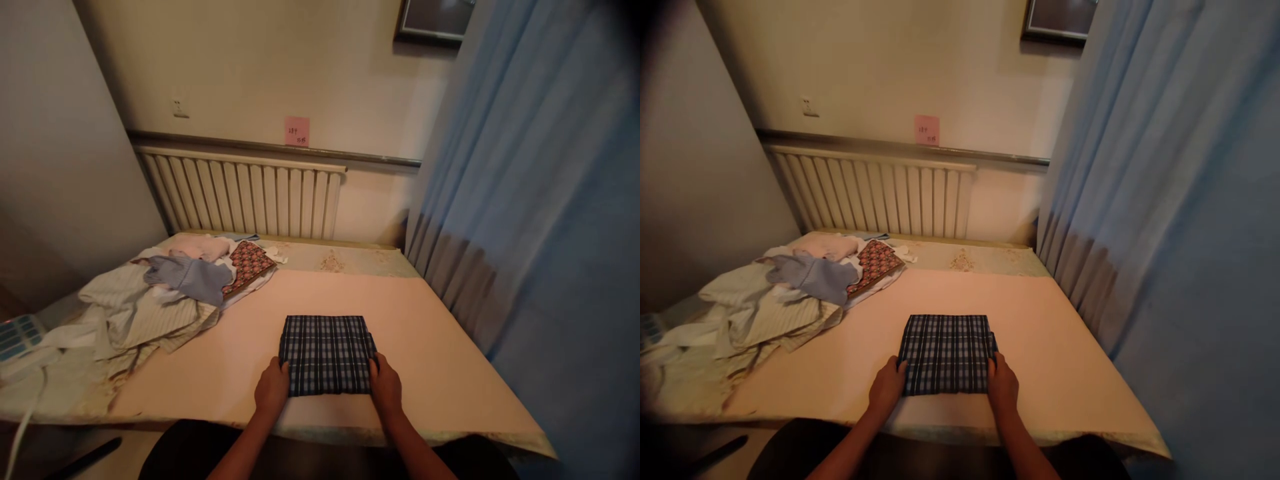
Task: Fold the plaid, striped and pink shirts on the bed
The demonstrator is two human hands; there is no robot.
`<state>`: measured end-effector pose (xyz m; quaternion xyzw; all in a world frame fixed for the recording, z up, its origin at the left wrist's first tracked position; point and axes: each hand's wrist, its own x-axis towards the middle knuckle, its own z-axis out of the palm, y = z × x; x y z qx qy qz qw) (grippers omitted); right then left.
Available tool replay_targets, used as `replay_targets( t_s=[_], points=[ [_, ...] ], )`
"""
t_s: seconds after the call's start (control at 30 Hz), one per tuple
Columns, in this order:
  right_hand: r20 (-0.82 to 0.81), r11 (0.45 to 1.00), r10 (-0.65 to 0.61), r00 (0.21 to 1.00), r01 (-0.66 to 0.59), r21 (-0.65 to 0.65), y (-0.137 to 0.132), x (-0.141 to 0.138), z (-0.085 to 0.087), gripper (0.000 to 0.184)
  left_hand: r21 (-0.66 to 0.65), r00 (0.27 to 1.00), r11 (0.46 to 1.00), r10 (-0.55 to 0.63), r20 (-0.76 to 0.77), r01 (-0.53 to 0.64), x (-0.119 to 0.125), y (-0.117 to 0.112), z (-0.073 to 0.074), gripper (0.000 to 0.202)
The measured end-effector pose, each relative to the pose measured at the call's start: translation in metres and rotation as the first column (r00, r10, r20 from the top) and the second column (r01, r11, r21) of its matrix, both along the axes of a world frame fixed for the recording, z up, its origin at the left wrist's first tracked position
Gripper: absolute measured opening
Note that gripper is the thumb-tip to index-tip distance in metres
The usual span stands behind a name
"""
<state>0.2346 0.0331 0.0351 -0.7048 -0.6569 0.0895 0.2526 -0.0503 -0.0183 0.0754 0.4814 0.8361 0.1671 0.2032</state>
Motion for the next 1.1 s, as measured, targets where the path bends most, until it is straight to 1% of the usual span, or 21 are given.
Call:
replay_targets(
  t_s=[0.13, 0.2, 0.33, 0.43, 0.53, 0.63, 0.73, 0.87, 0.97, 1.03, 1.1],
  points=[
    [-0.002, 0.999, -0.007, 1.000, 0.007, 0.034, -0.002, -0.001, -0.004, 0.040, 0.006, 0.999, 1.000, 0.018, 0.031, -0.018, -0.007, 0.012, 0.003, 0.043],
    [0.003, 0.999, -0.002, 1.000, 0.002, 0.042, -0.002, -0.001, -0.005, 0.041, 0.014, 0.999, 1.000, 0.019, 0.049, -0.019, -0.011, 0.020, 0.002, 0.045],
    [0.002, 0.999, 0.007, 1.000, -0.007, 0.049, 0.000, -0.001, -0.005, 0.040, 0.039, 0.997, 0.999, 0.007, 0.071, -0.010, -0.015, 0.036, 0.000, 0.044],
    [0.006, 0.999, -0.003, 1.000, 0.003, 0.041, 0.000, -0.001, -0.006, 0.040, 0.069, 0.998, 0.998, -0.015, 0.069, 0.010, -0.013, 0.043, -0.001, 0.037],
    [0.006, 0.998, -0.005, 1.000, 0.004, 0.056, -0.001, -0.002, -0.005, 0.040, 0.106, 0.999, 0.994, -0.025, 0.034, 0.021, -0.007, 0.040, 0.000, 0.031],
    [-0.004, 0.998, -0.003, 1.000, 0.004, 0.057, -0.001, -0.002, -0.005, 0.040, 0.121, 1.000, 0.993, -0.006, -0.022, 0.009, 0.000, 0.031, 0.000, 0.034],
    [-0.011, 0.998, -0.001, 1.000, 0.002, 0.058, -0.001, -0.002, -0.005, 0.040, 0.107, 0.998, 0.994, 0.003, -0.067, 0.004, 0.003, 0.023, -0.001, 0.036],
    [-0.013, 0.998, -0.004, 1.000, 0.005, 0.060, -0.001, -0.002, -0.005, 0.041, 0.089, 0.995, 0.996, -0.005, -0.096, 0.013, 0.004, 0.023, -0.003, 0.032],
    [-0.012, 0.998, -0.005, 1.000, 0.006, 0.063, -0.001, -0.002, -0.006, 0.041, 0.098, 0.992, 0.995, 0.017, -0.124, -0.005, 0.004, 0.024, -0.002, 0.033],
    [-0.013, 0.998, -0.001, 1.000, 0.002, 0.059, 0.000, -0.002, -0.007, 0.041, 0.137, 0.986, 0.990, 0.044, -0.159, -0.022, 0.007, 0.024, 0.001, 0.034],
    [-0.010, 0.998, 0.000, 1.000, 0.001, 0.059, 0.000, -0.002, -0.008, 0.041, 0.237, 0.971, 0.972, 0.051, -0.232, 0.006, 0.013, 0.024, 0.004, 0.037]
  ],
)
